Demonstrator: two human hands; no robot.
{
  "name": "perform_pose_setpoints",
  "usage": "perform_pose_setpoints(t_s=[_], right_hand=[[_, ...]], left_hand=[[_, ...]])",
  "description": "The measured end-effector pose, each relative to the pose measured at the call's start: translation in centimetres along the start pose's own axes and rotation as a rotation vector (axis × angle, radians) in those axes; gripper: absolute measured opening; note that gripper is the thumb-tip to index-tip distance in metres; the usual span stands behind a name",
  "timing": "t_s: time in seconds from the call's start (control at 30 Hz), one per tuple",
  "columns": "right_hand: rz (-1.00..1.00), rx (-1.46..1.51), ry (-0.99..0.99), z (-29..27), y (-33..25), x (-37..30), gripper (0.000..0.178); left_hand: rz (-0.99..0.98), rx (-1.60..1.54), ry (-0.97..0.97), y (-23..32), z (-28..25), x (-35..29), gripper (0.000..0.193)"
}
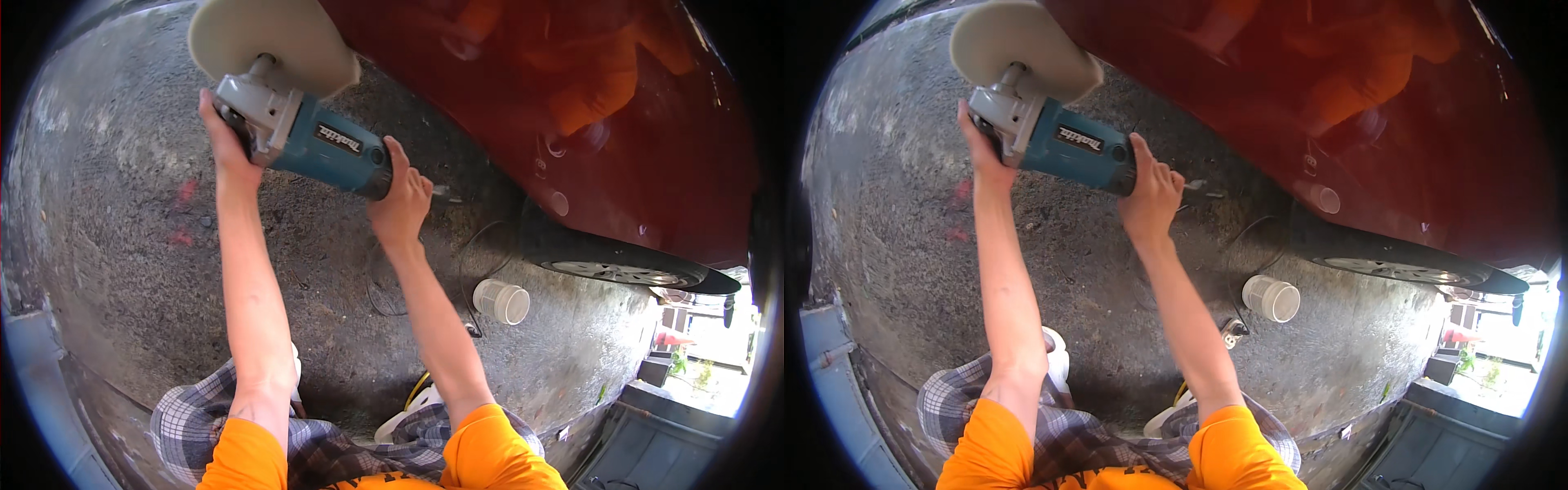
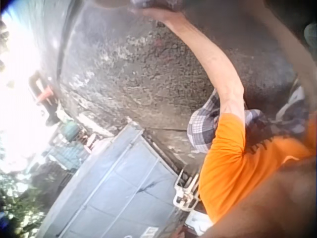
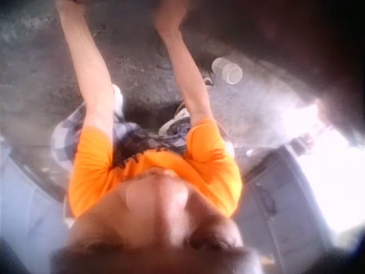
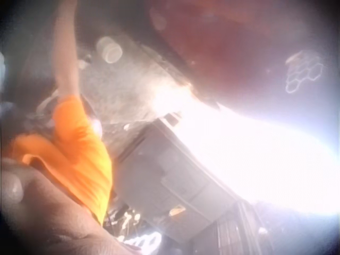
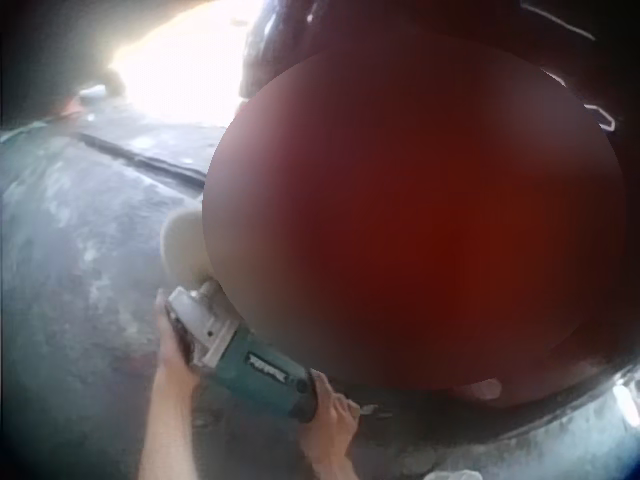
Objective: The person uses a power polisher to buff the red exterior surface of a car, moving the tool across a scratched area and touching the surface with their hand.
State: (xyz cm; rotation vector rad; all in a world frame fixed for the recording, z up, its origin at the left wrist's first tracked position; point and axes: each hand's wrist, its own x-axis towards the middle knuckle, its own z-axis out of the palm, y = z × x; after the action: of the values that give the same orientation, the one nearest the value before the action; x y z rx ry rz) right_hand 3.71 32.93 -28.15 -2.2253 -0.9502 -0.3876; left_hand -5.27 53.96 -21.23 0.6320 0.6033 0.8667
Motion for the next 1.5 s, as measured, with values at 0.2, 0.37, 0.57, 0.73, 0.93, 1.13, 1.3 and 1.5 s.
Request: perform_pose_setpoints(t_s=[0.2,0.37,0.57,0.73,0.93,1.13,1.3,1.5], right_hand=[[0.163,0.100,0.040,-2.1,-3.2,-3.7,0.079],[0.443,0.259,0.037,-5.8,0.7,-10.3,0.080],[0.498,0.168,0.196,-8.5,5.4,-17.7,0.084],[0.514,0.118,0.163,-9.0,5.2,-17.3,0.085],[0.381,0.132,0.019,-5.2,3.5,-10.7,0.081],[0.156,0.160,-0.065,-0.8,-0.4,-3.9,0.085],[0.252,0.369,-0.102,0.3,-1.9,-5.0,0.088],[0.548,0.680,0.079,-1.5,-4.3,-11.8,0.091]], left_hand=[[0.094,0.267,-0.060,2.2,2.8,-4.0,0.084],[-0.061,0.371,-0.154,-3.5,4.8,-10.8,0.090],[-0.104,0.483,-0.243,-11.9,5.4,-15.3,0.065],[-0.140,0.449,-0.234,-12.3,4.6,-14.6,0.069],[-0.072,0.206,-0.082,-7.6,2.9,-9.1,0.074],[0.058,0.239,0.005,-0.7,1.1,-4.0,0.088],[0.101,0.378,0.034,1.6,2.9,-6.6,0.082],[0.225,0.802,-0.177,-0.5,6.1,-13.8,0.065]])
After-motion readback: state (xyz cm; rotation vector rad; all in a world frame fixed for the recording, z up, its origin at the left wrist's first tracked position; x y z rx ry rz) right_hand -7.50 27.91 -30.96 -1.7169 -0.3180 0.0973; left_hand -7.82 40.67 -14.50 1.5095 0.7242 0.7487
